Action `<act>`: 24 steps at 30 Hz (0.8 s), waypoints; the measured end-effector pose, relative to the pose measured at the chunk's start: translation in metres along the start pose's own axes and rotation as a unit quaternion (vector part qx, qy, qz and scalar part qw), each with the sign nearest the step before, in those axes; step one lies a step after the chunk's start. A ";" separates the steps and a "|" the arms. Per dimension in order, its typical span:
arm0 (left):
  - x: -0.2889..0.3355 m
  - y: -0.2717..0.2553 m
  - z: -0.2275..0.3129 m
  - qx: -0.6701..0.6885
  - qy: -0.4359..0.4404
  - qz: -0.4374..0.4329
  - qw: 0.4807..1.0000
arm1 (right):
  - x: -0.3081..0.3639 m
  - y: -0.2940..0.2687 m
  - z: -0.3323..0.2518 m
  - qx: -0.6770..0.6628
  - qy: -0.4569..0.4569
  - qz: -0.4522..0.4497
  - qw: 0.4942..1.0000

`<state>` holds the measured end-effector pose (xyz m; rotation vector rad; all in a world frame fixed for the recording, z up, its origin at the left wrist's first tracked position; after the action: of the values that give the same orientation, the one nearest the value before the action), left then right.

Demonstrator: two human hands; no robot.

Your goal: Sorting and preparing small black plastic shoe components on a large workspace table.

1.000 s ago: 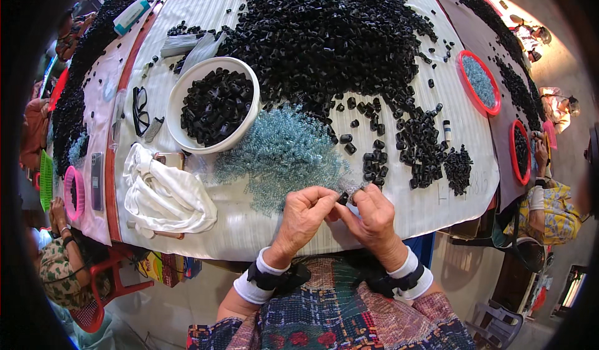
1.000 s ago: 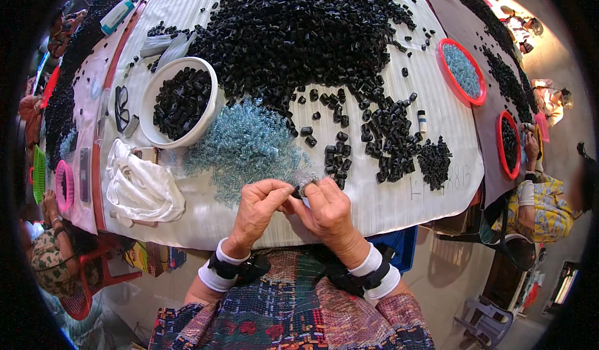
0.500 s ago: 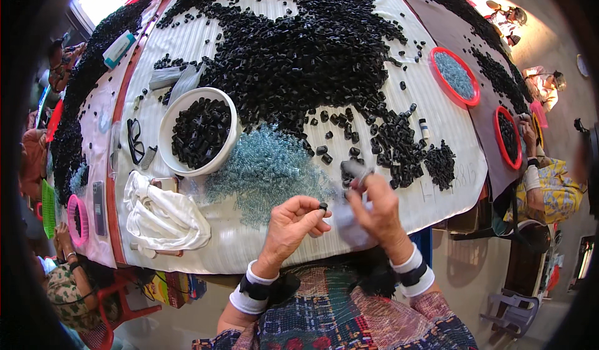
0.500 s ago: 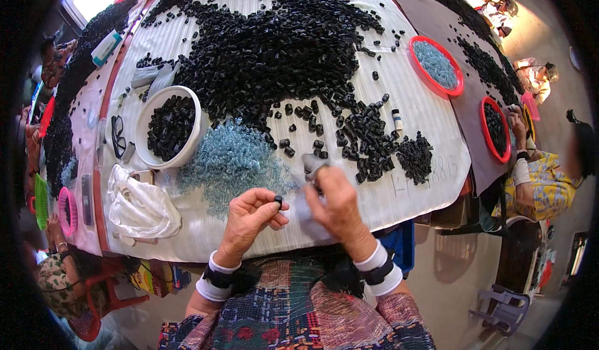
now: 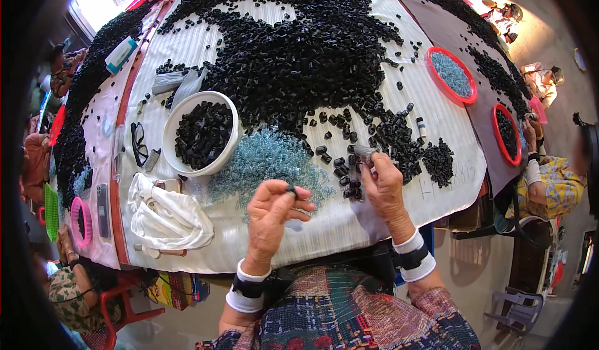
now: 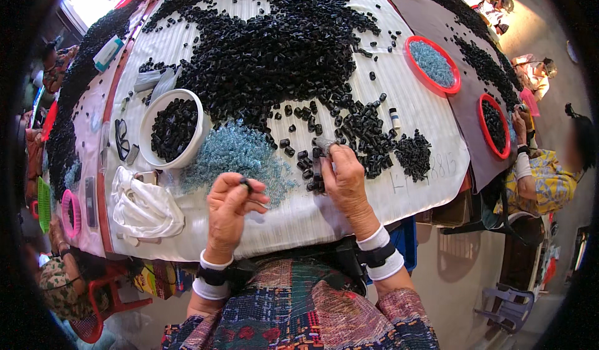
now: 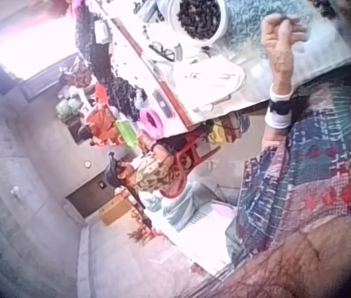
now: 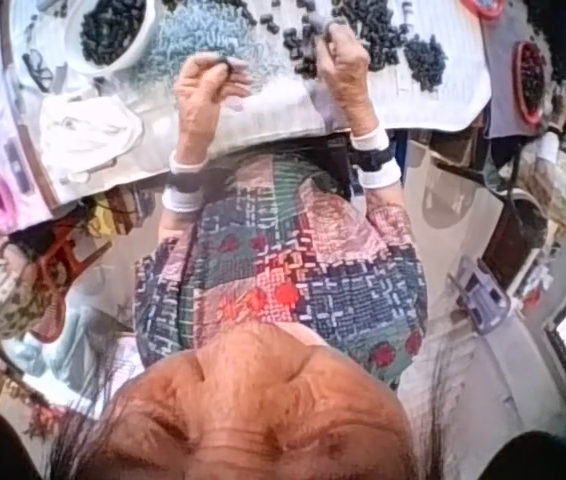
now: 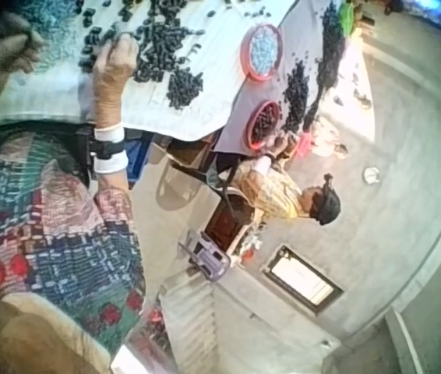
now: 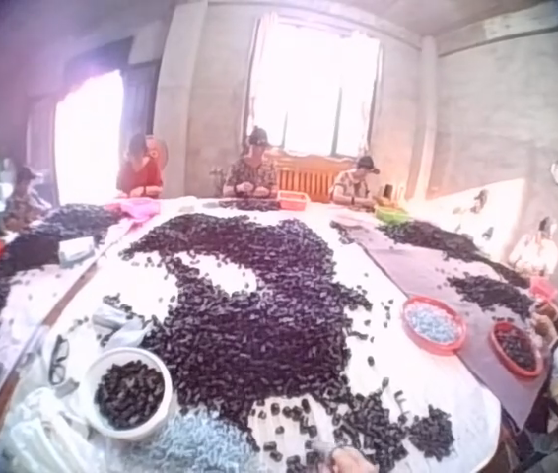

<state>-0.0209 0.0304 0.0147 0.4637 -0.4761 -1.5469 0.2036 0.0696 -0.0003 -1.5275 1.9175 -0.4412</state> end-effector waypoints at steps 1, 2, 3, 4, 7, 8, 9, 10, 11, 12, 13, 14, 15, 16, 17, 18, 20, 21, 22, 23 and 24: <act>-0.003 -0.004 0.005 0.016 0.020 0.030 0.999 | 0.000 -0.002 0.003 -0.001 0.012 -0.004 1.000; -0.008 -0.008 0.009 0.010 0.044 0.051 0.998 | 0.002 -0.004 0.006 0.005 0.007 0.000 1.000; -0.013 -0.011 0.015 0.010 0.043 0.049 0.998 | 0.003 -0.007 0.005 0.006 0.007 0.001 1.000; -0.020 -0.019 0.021 -0.007 0.080 0.072 0.994 | 0.005 -0.007 0.005 0.010 0.022 -0.013 1.000; -0.040 -0.041 0.040 -0.037 0.141 0.124 0.981 | 0.008 -0.004 0.009 0.011 0.030 -0.015 0.999; -0.045 -0.048 0.047 -0.051 0.169 0.154 0.972 | 0.008 -0.004 0.010 0.006 0.022 -0.004 1.000; -0.052 -0.053 0.053 -0.050 0.168 0.154 0.972 | 0.006 -0.004 0.007 0.007 0.022 -0.003 1.000; -0.057 -0.059 0.061 -0.017 0.185 0.178 0.966 | 0.004 -0.003 0.002 0.020 -0.014 0.008 1.000; -0.061 -0.061 0.067 0.016 0.202 0.201 0.958 | 0.001 -0.001 -0.004 0.033 -0.051 0.019 0.998; -0.062 -0.054 0.076 0.015 0.189 0.210 0.959 | -0.003 0.001 -0.007 0.032 -0.051 0.018 0.998; -0.060 -0.052 0.080 0.014 0.189 0.211 0.959 | -0.006 0.005 -0.011 0.051 -0.075 0.004 0.996; -0.059 -0.050 0.083 0.012 0.184 0.192 0.964 | -0.010 0.008 -0.016 0.070 -0.099 -0.010 0.993; -0.058 -0.049 0.084 0.010 0.178 0.171 0.969 | -0.013 0.012 -0.019 0.071 -0.099 -0.011 0.992; -0.056 -0.047 0.080 0.008 0.168 0.187 0.968 | -0.016 0.016 -0.023 0.101 -0.112 -0.022 0.988; -0.052 -0.048 0.074 0.009 0.167 0.188 0.968 | -0.019 0.019 -0.024 0.131 -0.125 -0.033 0.983; -0.047 -0.050 0.067 -0.006 0.138 0.162 0.977 | -0.020 0.024 -0.022 0.160 -0.127 -0.055 0.977; -0.037 -0.040 0.052 -0.038 0.094 0.129 0.986 | -0.024 0.026 -0.022 0.179 -0.119 -0.063 0.975; -0.030 -0.036 0.045 -0.039 0.093 0.132 0.986 | -0.025 0.028 -0.022 0.195 -0.113 -0.070 0.972; -0.025 -0.033 0.036 -0.047 0.048 0.097 0.993 | -0.027 0.031 -0.019 0.193 -0.121 -0.058 0.972; -0.020 -0.029 0.027 -0.055 0.003 0.062 0.997 | -0.030 0.032 -0.020 0.193 -0.121 -0.059 0.972; -0.015 -0.025 0.021 -0.054 0.004 0.063 0.997 | -0.032 0.033 -0.021 0.199 -0.118 -0.065 0.971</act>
<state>-0.0532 0.0464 0.0179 0.3489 -0.4064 -1.4407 0.1690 0.1068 0.0036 -1.3718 1.4484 -0.6304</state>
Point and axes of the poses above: each hand's wrist, its own x-axis away from the middle knuckle, its own y-axis out of the palm, z = x × y, the point moved 2 cm from there along -x, towards the middle knuckle, and after that the axes turned 11 degrees about y, right-handed, at the moved point
